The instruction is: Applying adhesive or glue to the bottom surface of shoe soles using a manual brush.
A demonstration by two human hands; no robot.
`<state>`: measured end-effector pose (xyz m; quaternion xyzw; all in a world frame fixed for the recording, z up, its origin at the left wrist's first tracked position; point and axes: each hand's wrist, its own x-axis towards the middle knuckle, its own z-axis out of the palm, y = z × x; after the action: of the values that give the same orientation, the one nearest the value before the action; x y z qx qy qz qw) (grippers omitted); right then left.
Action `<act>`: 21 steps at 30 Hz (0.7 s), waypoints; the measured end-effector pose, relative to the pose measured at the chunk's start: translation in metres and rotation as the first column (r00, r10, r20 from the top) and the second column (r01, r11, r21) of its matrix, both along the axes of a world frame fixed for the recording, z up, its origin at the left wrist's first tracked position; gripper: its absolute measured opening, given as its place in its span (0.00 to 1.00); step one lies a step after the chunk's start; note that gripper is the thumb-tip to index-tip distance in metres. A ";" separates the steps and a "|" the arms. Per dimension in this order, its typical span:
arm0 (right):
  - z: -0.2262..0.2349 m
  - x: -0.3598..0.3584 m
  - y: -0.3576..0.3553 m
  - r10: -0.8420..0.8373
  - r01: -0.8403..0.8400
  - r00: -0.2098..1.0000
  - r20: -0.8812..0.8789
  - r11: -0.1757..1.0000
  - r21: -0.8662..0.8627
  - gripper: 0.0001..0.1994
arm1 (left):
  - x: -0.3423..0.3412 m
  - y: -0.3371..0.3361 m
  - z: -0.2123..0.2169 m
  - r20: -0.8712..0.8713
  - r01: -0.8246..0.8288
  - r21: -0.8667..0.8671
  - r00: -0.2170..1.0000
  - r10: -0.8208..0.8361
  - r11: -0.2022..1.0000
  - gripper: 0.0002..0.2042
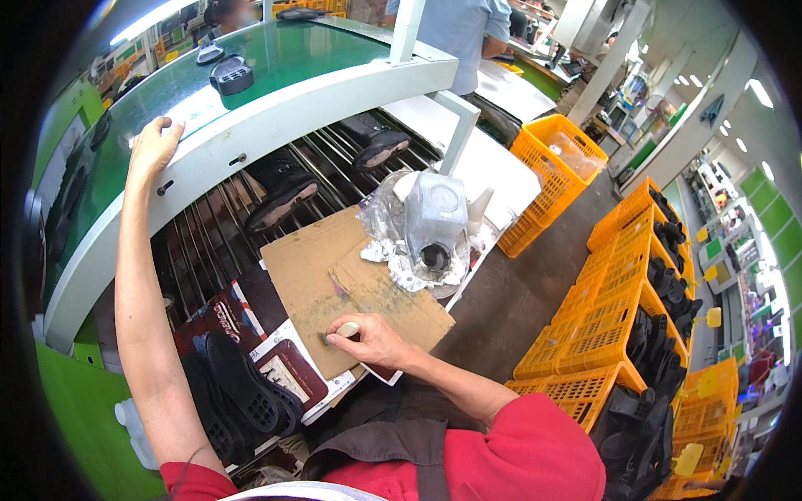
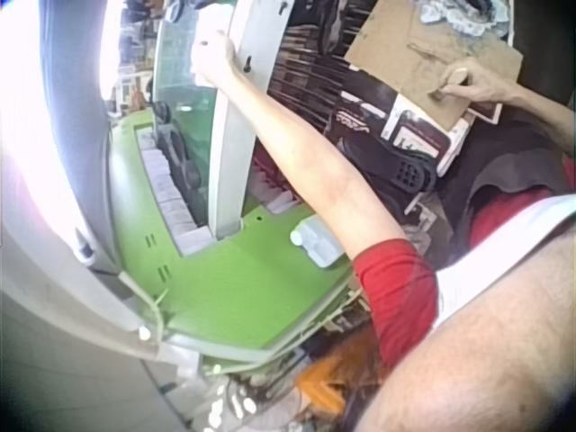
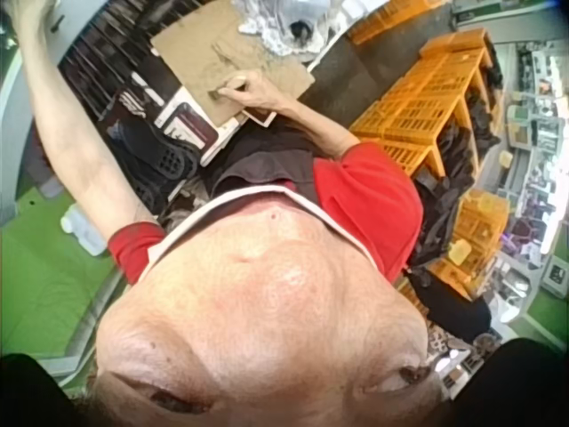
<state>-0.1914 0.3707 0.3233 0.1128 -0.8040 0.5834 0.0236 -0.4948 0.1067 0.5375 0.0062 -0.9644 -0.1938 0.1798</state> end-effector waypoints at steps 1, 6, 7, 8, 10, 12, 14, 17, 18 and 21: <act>0.000 0.000 -0.001 0.003 -0.003 1.000 0.007 1.000 0.001 0.08 | 0.000 -0.001 0.000 -0.005 -0.003 -0.009 1.000 0.003 1.000 0.29; -0.003 0.000 -0.002 0.006 -0.006 1.000 -0.008 1.000 -0.003 0.07 | -0.001 -0.004 0.000 -0.016 0.014 -0.017 1.000 -0.014 1.000 0.29; -0.002 0.000 -0.002 0.005 -0.005 1.000 -0.005 1.000 0.000 0.07 | 0.000 -0.003 0.000 -0.013 0.011 -0.005 1.000 -0.011 1.000 0.29; -0.001 0.000 -0.002 0.005 -0.005 1.000 -0.001 1.000 0.003 0.07 | 0.000 -0.002 0.000 -0.010 0.009 0.008 1.000 -0.008 1.000 0.29; 0.001 0.000 -0.002 0.007 -0.007 1.000 0.006 1.000 0.004 0.07 | 0.000 -0.003 0.000 -0.012 0.008 0.002 1.000 -0.008 1.000 0.29; 0.001 0.000 -0.002 0.008 -0.008 1.000 0.012 1.000 0.006 0.07 | 0.001 -0.002 0.000 -0.015 0.007 -0.005 1.000 -0.007 1.000 0.29; 0.000 0.000 -0.002 0.006 -0.006 1.000 0.012 1.000 0.012 0.08 | 0.002 -0.001 0.001 -0.012 0.001 0.020 1.000 -0.001 1.000 0.29; 0.000 0.001 -0.001 0.003 -0.003 1.000 0.004 1.000 0.011 0.08 | 0.003 0.001 0.002 -0.024 0.002 0.011 1.000 -0.002 1.000 0.29; 0.000 0.000 -0.002 0.006 -0.006 1.000 0.006 1.000 0.010 0.08 | 0.003 0.000 0.001 -0.022 -0.001 0.009 1.000 0.001 1.000 0.29; -0.001 -0.001 -0.003 0.009 -0.009 1.000 0.009 1.000 0.020 0.08 | 0.002 -0.003 -0.001 -0.020 -0.006 0.020 1.000 0.006 1.000 0.29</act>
<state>-0.1920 0.3681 0.3224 0.1140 -0.8094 0.5759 0.0165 -0.4928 0.1039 0.5369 0.0089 -0.9606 -0.2030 0.1898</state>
